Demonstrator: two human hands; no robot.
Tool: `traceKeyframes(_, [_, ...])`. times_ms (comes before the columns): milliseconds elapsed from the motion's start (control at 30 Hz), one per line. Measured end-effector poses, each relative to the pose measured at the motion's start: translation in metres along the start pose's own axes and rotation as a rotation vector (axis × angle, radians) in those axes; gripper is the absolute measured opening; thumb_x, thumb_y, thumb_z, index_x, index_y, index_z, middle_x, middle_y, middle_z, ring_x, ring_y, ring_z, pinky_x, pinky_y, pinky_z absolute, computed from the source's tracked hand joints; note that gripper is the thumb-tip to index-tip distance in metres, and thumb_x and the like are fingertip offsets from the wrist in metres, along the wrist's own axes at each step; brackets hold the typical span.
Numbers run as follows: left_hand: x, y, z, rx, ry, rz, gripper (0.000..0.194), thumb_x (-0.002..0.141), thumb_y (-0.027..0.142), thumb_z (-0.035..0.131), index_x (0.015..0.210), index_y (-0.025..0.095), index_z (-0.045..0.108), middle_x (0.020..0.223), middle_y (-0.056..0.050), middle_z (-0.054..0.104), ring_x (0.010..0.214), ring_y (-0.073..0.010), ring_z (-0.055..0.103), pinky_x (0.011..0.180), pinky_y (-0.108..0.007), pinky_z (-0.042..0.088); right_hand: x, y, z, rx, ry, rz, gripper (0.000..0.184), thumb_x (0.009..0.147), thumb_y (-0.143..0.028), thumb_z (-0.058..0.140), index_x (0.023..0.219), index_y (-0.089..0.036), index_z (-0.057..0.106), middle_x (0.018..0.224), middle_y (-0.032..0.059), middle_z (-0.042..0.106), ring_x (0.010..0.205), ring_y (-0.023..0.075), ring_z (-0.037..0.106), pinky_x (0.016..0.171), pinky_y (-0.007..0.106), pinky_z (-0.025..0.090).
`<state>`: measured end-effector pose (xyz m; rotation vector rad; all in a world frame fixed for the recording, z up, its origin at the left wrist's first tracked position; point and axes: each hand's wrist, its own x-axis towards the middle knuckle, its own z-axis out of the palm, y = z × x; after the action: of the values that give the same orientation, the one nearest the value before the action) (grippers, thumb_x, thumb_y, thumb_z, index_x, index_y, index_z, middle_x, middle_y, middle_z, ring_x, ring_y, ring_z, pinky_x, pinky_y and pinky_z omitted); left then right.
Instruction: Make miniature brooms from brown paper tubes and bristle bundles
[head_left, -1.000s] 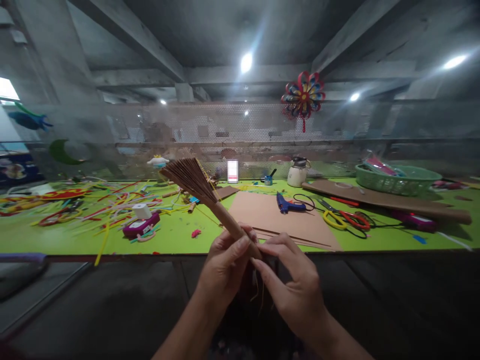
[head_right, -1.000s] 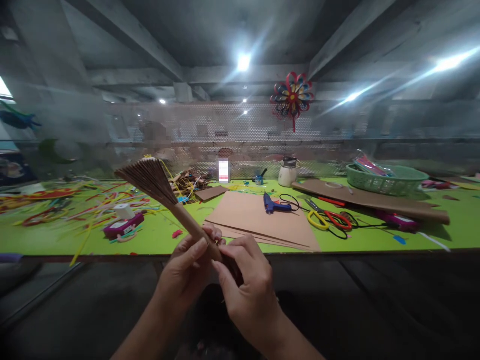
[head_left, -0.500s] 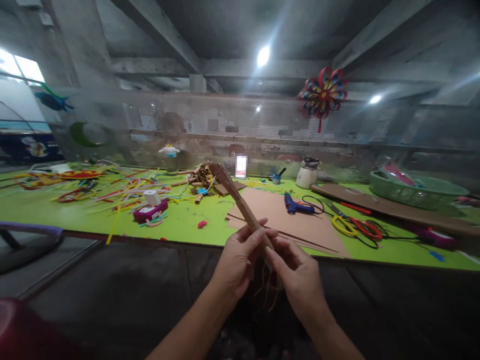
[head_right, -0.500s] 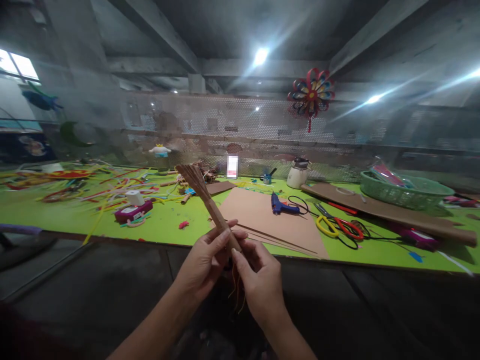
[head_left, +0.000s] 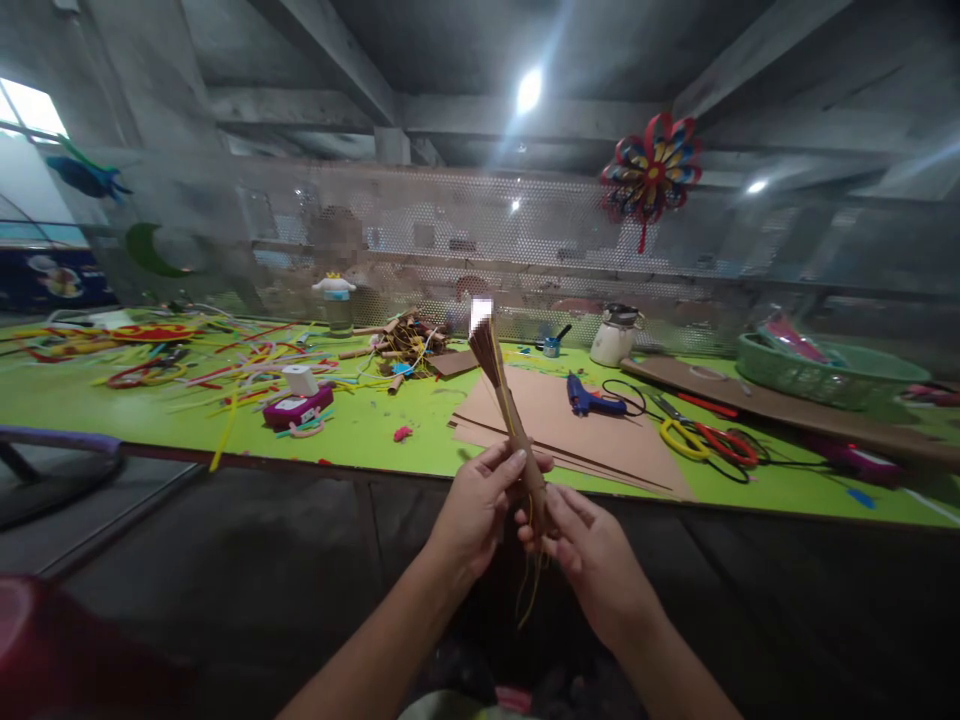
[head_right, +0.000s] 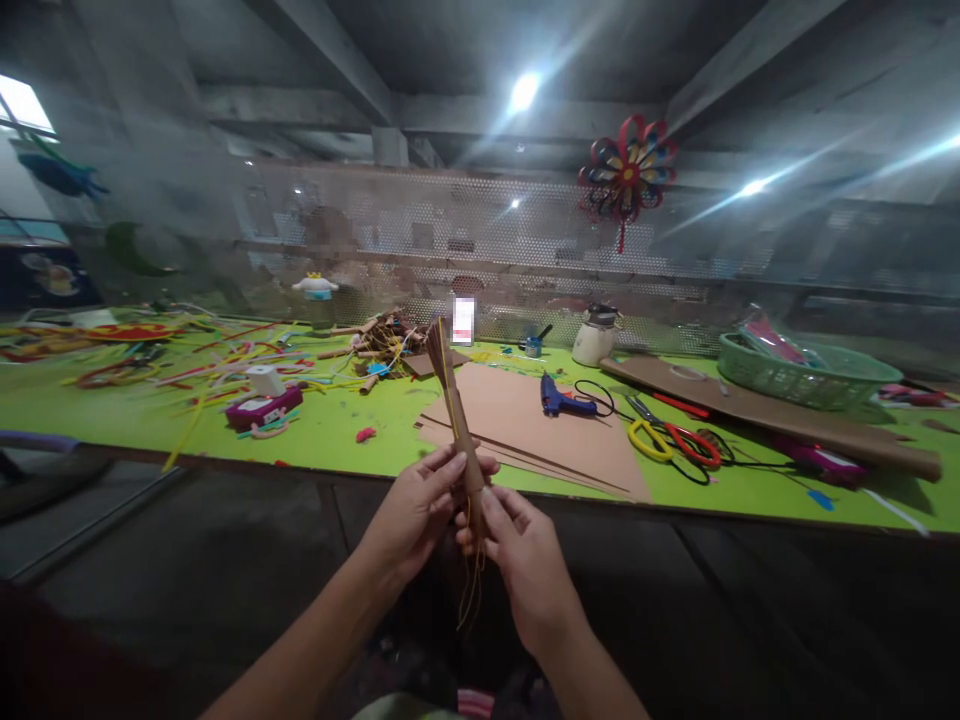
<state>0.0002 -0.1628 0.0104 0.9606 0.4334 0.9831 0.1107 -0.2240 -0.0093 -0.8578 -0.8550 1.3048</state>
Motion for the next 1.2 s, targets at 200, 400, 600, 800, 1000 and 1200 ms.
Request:
traceKeyframes(200, [-0.003, 0.004, -0.002, 0.012, 0.066, 0.063, 0.021, 0.078, 0.029, 0.063, 0.089, 0.011, 0.065, 0.088, -0.01, 0.068, 0.077, -0.0141, 0.062, 0.064, -0.02, 0.047, -0.005, 0.02, -0.002, -0.152, -0.042, -0.017, 0.029, 0.085, -0.041, 0.056, 0.095, -0.014, 0.061, 0.061, -0.0024, 0.051, 0.051, 0.0056, 0.042, 0.049, 0.018, 0.034])
traceKeyframes(400, [-0.006, 0.002, 0.0, 0.041, 0.068, -0.012, 0.024, 0.078, 0.03, 0.063, 0.093, 0.01, 0.063, 0.094, -0.014, 0.067, 0.083, -0.0197, 0.065, 0.047, -0.015, 0.041, -0.011, 0.02, 0.002, 0.161, -0.155, 0.116, 0.028, 0.088, -0.04, 0.052, 0.095, -0.013, 0.058, 0.047, -0.0087, 0.035, 0.041, 0.003, 0.02, 0.042, 0.017, 0.018])
traceKeyframes(600, [-0.008, -0.004, 0.004, 0.047, 0.021, -0.072, 0.025, 0.078, 0.032, 0.064, 0.091, 0.012, 0.057, 0.086, -0.012, 0.068, 0.078, -0.0195, 0.067, 0.049, -0.015, 0.042, -0.016, 0.026, -0.006, 0.295, -0.223, 0.113, 0.02, 0.09, -0.031, 0.049, 0.088, -0.013, 0.058, 0.044, -0.0098, 0.031, 0.04, 0.0024, 0.011, 0.041, 0.017, 0.012])
traceKeyframes(800, [-0.01, -0.006, 0.007, 0.089, 0.048, -0.087, 0.028, 0.075, 0.034, 0.066, 0.09, 0.014, 0.053, 0.078, -0.01, 0.068, 0.071, -0.0197, 0.068, 0.046, -0.016, 0.042, -0.019, 0.03, -0.003, 0.227, -0.157, 0.096, 0.028, 0.09, -0.038, 0.047, 0.08, -0.014, 0.057, 0.045, -0.0073, 0.036, 0.04, 0.0038, 0.019, 0.043, 0.019, 0.015])
traceKeyframes(1000, [-0.01, -0.006, 0.008, 0.099, 0.075, -0.065, 0.03, 0.073, 0.036, 0.067, 0.09, 0.015, 0.054, 0.074, -0.005, 0.066, 0.063, -0.0172, 0.066, 0.052, -0.022, 0.047, -0.019, 0.041, -0.006, -0.173, 0.0, 0.019, 0.038, 0.083, -0.051, 0.053, 0.071, -0.014, 0.054, 0.045, -0.007, 0.036, 0.042, 0.0048, 0.024, 0.041, 0.02, 0.015])
traceKeyframes(1200, [-0.002, -0.011, 0.0, 0.045, 0.059, 0.044, 0.024, 0.074, 0.031, 0.066, 0.086, 0.015, 0.054, 0.076, -0.005, 0.064, 0.067, -0.0179, 0.066, 0.061, -0.027, 0.052, -0.027, 0.057, -0.022, -0.566, 0.2, -0.321, 0.033, 0.08, -0.038, 0.059, 0.104, -0.015, 0.061, 0.079, 0.0052, 0.063, 0.069, 0.0163, 0.058, 0.059, 0.025, 0.047])
